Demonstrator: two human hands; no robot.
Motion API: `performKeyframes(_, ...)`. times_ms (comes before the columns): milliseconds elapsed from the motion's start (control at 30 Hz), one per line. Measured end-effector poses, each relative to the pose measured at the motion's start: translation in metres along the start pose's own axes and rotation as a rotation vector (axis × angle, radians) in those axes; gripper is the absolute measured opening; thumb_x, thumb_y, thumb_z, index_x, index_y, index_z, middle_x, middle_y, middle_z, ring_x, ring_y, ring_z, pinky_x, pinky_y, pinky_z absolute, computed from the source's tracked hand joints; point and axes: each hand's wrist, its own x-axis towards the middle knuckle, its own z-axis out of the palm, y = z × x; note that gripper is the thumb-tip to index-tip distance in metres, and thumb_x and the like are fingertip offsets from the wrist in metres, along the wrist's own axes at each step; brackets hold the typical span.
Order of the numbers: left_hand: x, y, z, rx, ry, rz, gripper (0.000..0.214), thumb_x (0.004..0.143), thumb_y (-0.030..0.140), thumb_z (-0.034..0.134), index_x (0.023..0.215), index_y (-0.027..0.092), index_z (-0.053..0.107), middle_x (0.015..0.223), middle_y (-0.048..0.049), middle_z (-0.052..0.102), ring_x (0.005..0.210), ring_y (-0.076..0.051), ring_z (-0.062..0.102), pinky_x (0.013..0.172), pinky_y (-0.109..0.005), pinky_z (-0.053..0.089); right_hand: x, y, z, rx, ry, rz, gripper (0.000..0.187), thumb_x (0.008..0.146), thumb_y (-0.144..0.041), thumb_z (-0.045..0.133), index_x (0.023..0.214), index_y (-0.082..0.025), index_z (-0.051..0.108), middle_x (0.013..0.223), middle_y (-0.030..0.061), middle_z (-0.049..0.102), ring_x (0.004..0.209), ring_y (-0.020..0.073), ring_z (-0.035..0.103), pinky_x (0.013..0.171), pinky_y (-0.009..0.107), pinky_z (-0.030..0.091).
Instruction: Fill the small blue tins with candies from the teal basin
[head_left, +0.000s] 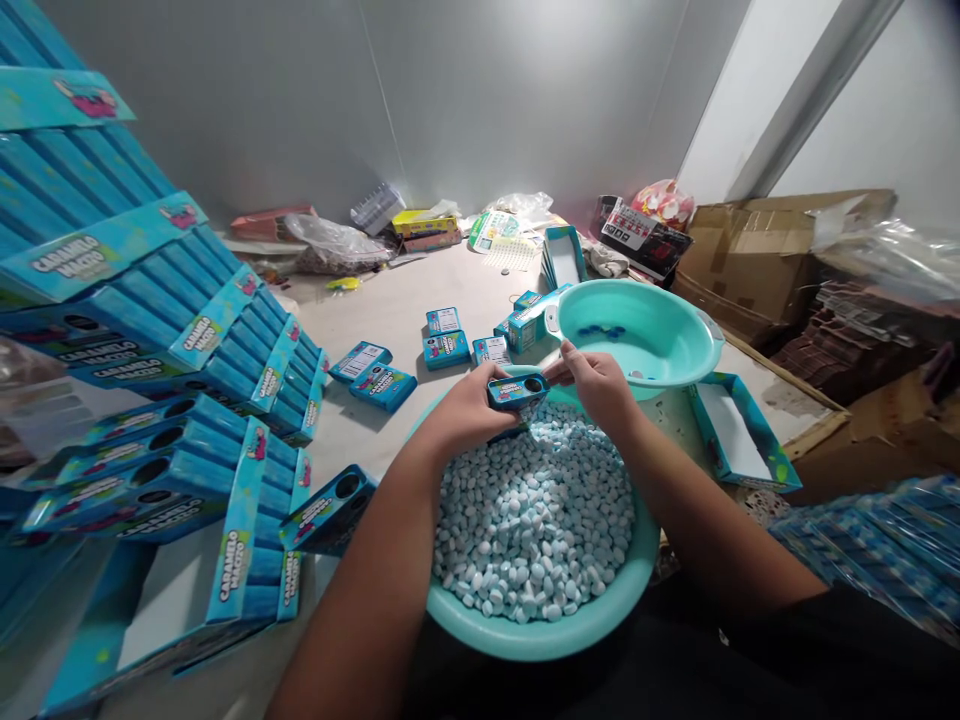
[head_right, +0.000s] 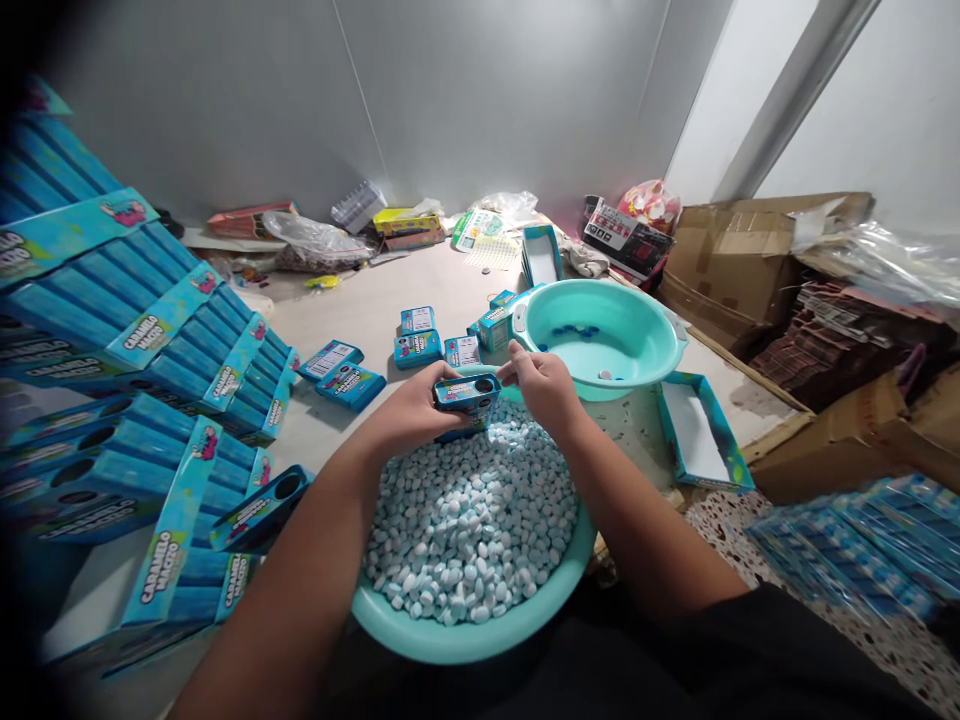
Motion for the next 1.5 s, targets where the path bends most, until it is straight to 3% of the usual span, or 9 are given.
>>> performKeyframes(167,0.0,0.0,0.0,0.048,0.175,0.041,0.036,0.064,0.03,0.075,0.092,0.02,0.054,0.085,-0.0001,0.064,0.077,-0.018,0.059,0.067,-0.028,0.043,0.0,0.004,-0.001,-0.234,-0.08,0.022,0.043,0.095,-0.048,0.046,0.085,-0.014,0.071,0.079,0.009,0.073,0.068,0.019,0.066,0.066,0.031,0.049)
performKeyframes(267,0.002,-0.002,0.001,0.07,0.353,0.068,0.035,0.063,0.029,0.075,0.088,0.02,0.052,0.085,-0.0001,0.063,0.078,-0.017,0.058,0.068,-0.027,0.043,-0.007,0.0,0.001,-0.531,-0.341,-0.063,0.033,0.092,-0.042,0.052,0.104,-0.018,0.071,0.104,0.0101,0.074,0.095,0.0252,0.067,0.084,0.036,0.05)
performKeyframes(400,0.004,-0.004,0.003,0.08,0.45,0.015,0.036,0.062,0.028,0.074,0.088,0.021,0.051,0.084,-0.0002,0.061,0.076,-0.017,0.056,0.065,-0.027,0.042,-0.026,-0.014,0.008,-0.719,-0.814,-0.153,0.064,0.082,-0.068,0.058,0.122,-0.019,0.066,0.132,0.0138,0.061,0.116,0.0326,0.059,0.097,0.042,0.045)
performKeyframes(500,0.004,-0.005,0.003,0.062,0.472,-0.018,0.038,0.061,0.027,0.074,0.091,0.021,0.051,0.086,-0.0008,0.062,0.076,-0.017,0.056,0.066,-0.027,0.042,-0.04,-0.023,0.011,-0.826,-0.905,-0.182,0.086,0.07,-0.083,0.059,0.126,-0.017,0.062,0.127,0.0169,0.061,0.11,0.0347,0.059,0.091,0.043,0.047)
performKeyframes(633,0.004,-0.005,0.003,0.048,0.445,-0.033,0.04,0.061,0.029,0.075,0.091,0.022,0.05,0.082,0.0003,0.061,0.071,-0.016,0.054,0.062,-0.026,0.04,-0.049,-0.026,0.014,-0.885,-0.884,-0.168,0.082,0.073,-0.08,0.059,0.122,-0.015,0.061,0.115,0.0179,0.065,0.101,0.0336,0.062,0.08,0.038,0.046)
performKeyframes(933,0.0,-0.002,0.005,0.052,0.324,0.071,0.032,0.064,0.029,0.072,0.088,0.021,0.052,0.082,0.0002,0.063,0.073,-0.016,0.057,0.064,-0.026,0.041,-0.052,-0.022,0.023,-0.795,-0.752,-0.093,0.032,0.076,-0.046,0.072,0.084,-0.016,0.069,0.081,0.0075,0.07,0.071,0.0198,0.058,0.06,0.027,0.035)
performKeyframes(1133,0.001,-0.004,0.002,0.023,0.255,0.104,0.033,0.063,0.028,0.071,0.091,0.021,0.054,0.079,0.0015,0.061,0.071,-0.016,0.054,0.062,-0.026,0.038,-0.049,-0.036,0.025,-0.385,-0.609,-0.061,0.027,0.079,-0.044,0.069,0.081,-0.016,0.07,0.06,-0.0024,0.054,0.056,0.0111,0.044,0.054,0.025,0.032)
performKeyframes(1300,0.002,-0.005,0.0,-0.02,0.19,0.145,0.034,0.065,0.035,0.072,0.092,0.021,0.057,0.079,0.0007,0.06,0.071,-0.016,0.051,0.062,-0.027,0.038,-0.033,-0.046,0.026,-0.005,-0.39,-0.01,0.027,0.075,-0.043,0.074,0.078,-0.018,0.066,0.061,-0.0013,0.059,0.053,0.0105,0.047,0.051,0.024,0.037)
performKeyframes(1500,0.001,-0.007,0.002,-0.018,0.131,0.177,0.032,0.061,0.022,0.068,0.092,0.021,0.059,0.08,0.0007,0.061,0.073,-0.016,0.054,0.065,-0.028,0.04,-0.003,-0.058,0.025,0.302,-0.097,-0.042,0.022,0.082,-0.041,0.062,0.079,-0.021,0.054,0.066,-0.0002,0.055,0.052,0.0108,0.047,0.045,0.025,0.035)
